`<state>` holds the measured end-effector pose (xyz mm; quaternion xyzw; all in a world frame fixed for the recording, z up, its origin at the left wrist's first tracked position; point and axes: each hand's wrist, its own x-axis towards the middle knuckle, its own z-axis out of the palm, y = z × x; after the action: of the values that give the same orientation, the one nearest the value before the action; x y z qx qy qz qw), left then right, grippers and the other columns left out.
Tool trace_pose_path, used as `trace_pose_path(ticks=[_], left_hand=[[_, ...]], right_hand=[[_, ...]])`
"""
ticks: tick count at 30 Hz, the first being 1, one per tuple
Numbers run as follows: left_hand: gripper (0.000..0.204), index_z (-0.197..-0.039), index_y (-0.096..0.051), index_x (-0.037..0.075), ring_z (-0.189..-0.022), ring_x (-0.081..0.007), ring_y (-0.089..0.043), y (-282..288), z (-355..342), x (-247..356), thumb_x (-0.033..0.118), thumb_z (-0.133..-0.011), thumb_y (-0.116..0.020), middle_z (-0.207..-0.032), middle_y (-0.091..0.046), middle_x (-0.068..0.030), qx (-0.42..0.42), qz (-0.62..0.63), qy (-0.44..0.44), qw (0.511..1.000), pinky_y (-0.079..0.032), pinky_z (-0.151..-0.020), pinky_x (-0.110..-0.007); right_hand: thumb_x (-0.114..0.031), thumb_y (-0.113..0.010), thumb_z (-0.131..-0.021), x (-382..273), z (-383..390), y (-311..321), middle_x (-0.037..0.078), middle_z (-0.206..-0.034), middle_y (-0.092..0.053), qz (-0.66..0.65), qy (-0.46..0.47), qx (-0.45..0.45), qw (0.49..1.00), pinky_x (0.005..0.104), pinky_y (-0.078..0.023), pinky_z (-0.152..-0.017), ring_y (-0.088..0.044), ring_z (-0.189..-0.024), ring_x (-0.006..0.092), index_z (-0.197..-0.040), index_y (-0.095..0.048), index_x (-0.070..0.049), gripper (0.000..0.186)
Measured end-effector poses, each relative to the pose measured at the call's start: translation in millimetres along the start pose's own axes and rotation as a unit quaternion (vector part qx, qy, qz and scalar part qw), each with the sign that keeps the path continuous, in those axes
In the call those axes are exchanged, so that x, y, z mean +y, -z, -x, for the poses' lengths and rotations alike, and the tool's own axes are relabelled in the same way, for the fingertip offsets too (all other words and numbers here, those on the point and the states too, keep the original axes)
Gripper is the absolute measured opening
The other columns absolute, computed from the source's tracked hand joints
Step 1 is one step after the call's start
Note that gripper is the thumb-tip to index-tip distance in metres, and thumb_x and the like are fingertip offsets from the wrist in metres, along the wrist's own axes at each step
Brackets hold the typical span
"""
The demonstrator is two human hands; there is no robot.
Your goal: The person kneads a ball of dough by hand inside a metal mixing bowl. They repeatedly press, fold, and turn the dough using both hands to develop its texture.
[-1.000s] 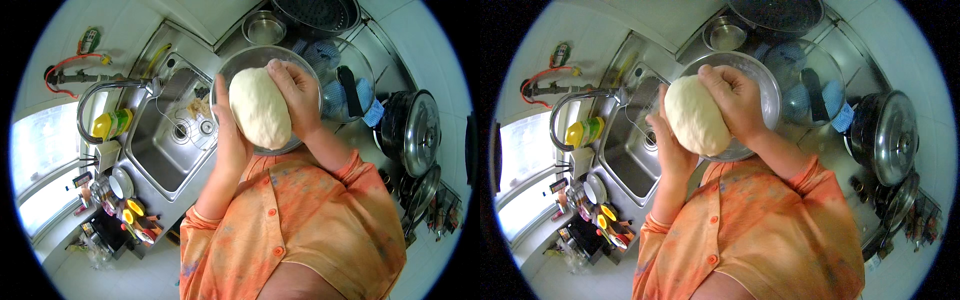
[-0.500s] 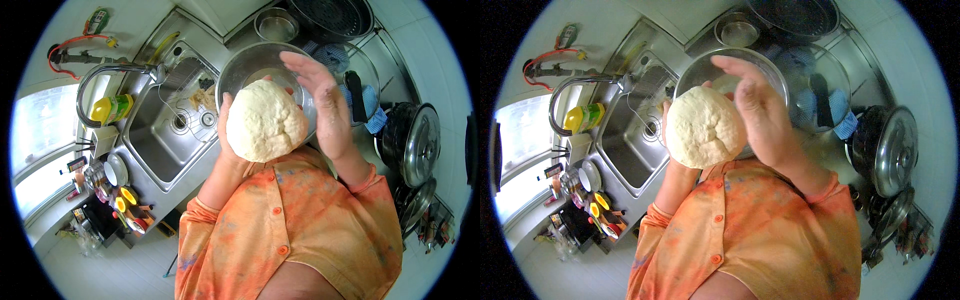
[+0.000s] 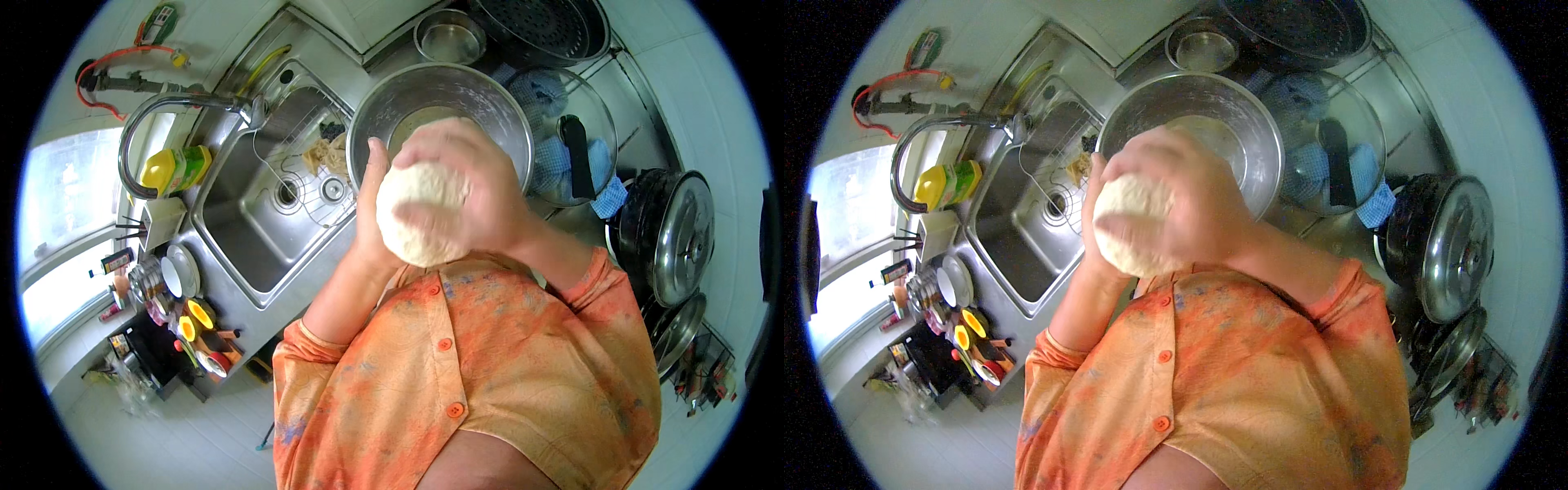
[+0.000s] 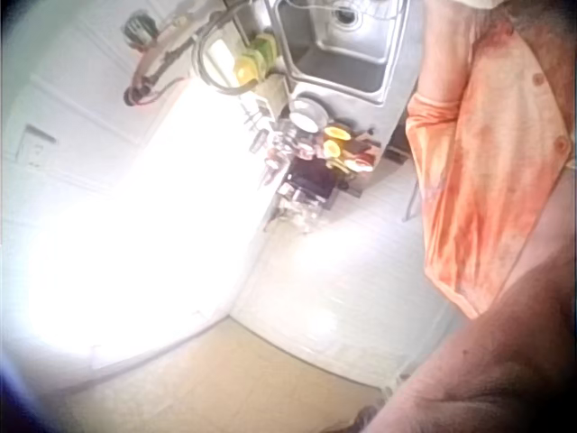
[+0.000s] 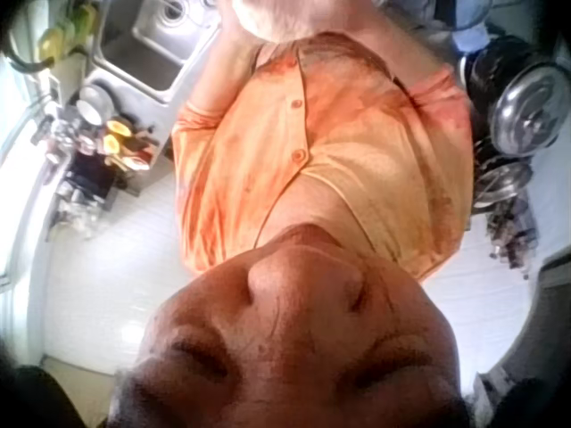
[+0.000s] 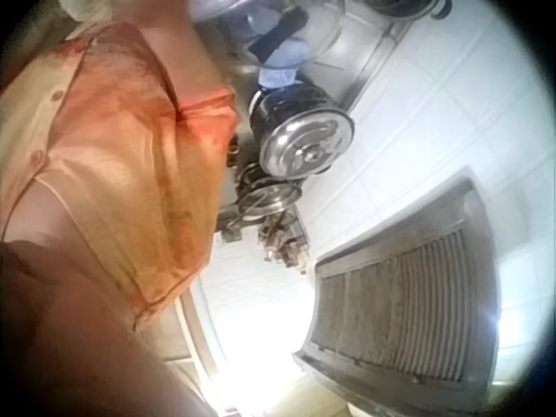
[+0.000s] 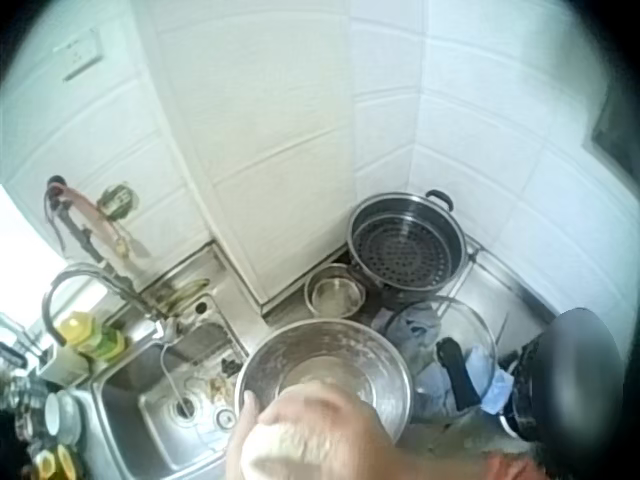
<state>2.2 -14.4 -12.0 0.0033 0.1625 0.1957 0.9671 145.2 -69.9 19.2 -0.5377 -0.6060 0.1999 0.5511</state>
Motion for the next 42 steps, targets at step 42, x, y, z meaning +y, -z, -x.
trace_pose_path(ticks=[42], left_hand=[[0.034, -0.122, -0.054, -0.002, -0.105, -0.0431, -0.059, 142, -16, 34, 0.014, -0.091, -0.055, -0.111, -0.062, -0.0270, 0.384, -0.581, -0.287, 0.657, -0.048, -0.089, -0.043]], right_hand=[[-0.038, -0.061, -0.085, 149, 61, -122, 0.011, -0.108, -0.063, 0.441, -0.158, -0.180, 0.865, 0.0448, -0.046, -0.084, -0.056, -0.100, 0.0340, -0.104, -0.068, -0.011, 0.034]])
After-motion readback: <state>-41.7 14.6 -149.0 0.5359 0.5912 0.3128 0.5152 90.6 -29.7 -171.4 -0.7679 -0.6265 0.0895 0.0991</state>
